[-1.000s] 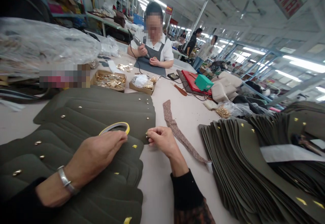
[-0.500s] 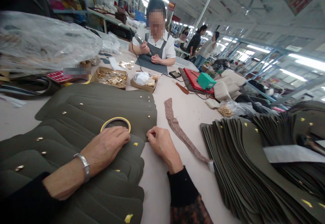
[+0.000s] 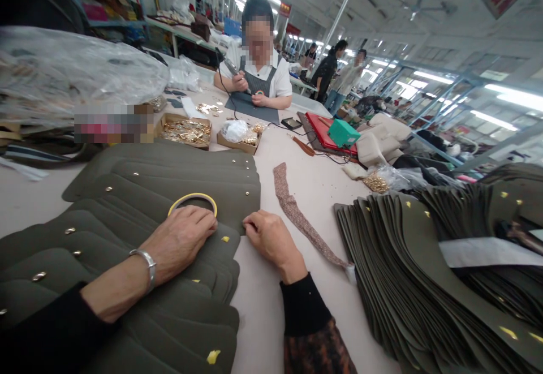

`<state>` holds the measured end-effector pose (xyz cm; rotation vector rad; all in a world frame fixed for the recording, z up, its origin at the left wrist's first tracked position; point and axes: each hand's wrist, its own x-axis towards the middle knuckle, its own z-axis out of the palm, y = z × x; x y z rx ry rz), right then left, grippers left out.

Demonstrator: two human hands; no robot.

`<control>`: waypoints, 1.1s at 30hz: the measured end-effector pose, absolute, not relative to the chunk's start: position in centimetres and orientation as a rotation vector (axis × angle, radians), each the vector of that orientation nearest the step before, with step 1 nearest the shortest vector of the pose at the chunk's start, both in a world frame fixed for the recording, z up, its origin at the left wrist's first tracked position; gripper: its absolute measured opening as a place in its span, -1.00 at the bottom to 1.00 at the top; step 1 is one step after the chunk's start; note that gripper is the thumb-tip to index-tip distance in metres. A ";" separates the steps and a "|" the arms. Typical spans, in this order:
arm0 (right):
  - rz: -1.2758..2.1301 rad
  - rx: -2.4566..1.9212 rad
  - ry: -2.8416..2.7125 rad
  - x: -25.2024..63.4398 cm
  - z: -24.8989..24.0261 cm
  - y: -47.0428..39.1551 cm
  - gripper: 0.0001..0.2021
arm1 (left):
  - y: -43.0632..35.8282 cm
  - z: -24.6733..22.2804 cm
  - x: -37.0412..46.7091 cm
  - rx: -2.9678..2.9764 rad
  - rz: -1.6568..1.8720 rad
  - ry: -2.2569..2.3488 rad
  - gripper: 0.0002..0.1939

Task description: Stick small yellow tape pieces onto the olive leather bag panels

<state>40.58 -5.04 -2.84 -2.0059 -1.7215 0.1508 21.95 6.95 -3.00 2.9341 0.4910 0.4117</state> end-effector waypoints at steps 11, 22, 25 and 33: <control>0.476 -2.243 -1.377 39.7 -2.3 -4.1 -0.84 | 6.8 -1.0 22.0 2.855 0.435 0.410 -0.80; 0.627 -1.766 -1.277 40.2 -1.2 -4.8 -0.81 | 6.6 -2.4 22.0 2.662 0.670 0.308 -0.71; 0.530 -1.637 -1.410 38.9 -0.8 -4.5 -0.83 | 6.7 -2.3 21.9 2.677 0.684 0.322 -0.49; 0.123 -1.520 -1.666 37.4 -1.3 -4.0 -0.85 | 6.5 -2.5 22.0 2.720 0.691 0.348 -0.58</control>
